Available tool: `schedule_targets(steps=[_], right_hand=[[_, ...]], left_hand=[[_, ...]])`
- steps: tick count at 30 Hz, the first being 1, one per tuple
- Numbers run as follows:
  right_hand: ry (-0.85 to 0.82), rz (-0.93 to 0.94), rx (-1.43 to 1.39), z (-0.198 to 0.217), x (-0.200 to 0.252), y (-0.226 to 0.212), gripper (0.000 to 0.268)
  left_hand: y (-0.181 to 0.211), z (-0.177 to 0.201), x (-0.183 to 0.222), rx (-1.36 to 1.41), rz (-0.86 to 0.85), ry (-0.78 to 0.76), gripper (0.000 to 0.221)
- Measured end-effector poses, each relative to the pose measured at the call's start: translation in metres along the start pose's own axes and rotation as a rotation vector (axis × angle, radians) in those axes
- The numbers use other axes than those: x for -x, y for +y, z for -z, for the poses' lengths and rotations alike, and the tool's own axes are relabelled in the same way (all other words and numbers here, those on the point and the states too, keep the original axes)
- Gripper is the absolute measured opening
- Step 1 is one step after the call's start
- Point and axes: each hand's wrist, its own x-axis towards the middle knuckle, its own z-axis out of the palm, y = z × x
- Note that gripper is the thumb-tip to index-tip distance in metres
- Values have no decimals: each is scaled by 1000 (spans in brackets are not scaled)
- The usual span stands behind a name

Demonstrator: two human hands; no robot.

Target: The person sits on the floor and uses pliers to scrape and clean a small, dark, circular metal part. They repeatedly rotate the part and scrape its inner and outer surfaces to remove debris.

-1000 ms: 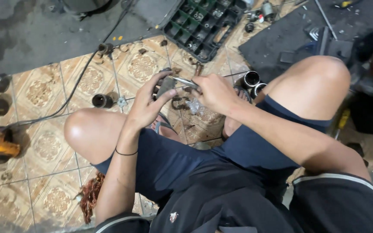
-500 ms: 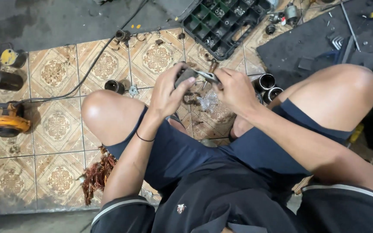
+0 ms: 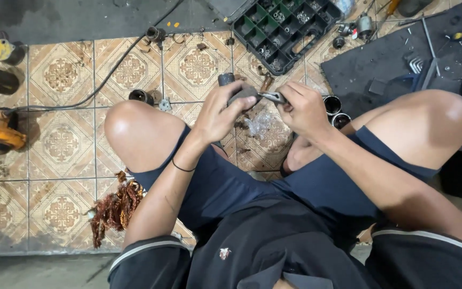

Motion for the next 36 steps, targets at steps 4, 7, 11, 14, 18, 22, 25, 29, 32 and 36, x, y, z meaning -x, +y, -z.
schedule_targets(steps=[4, 7, 11, 14, 18, 22, 25, 29, 32, 36], right_hand=[[37, 47, 26, -4, 0, 8, 23], [84, 68, 80, -1, -6, 3, 23], [14, 59, 33, 0, -14, 1, 23], [-112, 24, -99, 7, -23, -12, 20], [-218, -10, -214, 16, -24, -24, 18], [-240, 19, -108, 20, -25, -24, 25], [-239, -37, 35, 7, -15, -15, 33], [-189, -78, 87, -5, -5, -10, 30], [-180, -103, 52, -7, 0, -5, 24], [-193, -154, 51, 4, -6, -15, 15]], left_hand=[[12, 3, 1, 35, 40, 11, 47], [15, 4, 1, 50, 80, 14, 46], [7, -1, 0, 53, 78, 36, 51], [10, 9, -3, -31, -6, 79, 49], [4, 16, -3, -118, -148, 88, 39], [6, 15, -5, -125, -126, 64, 38], [0, 8, -7, -157, -83, 48, 42], [-3, 0, -7, -144, -24, 54, 44], [-9, -3, -9, -144, -25, 64, 45], [-13, -5, -7, -180, -97, 114, 46]])
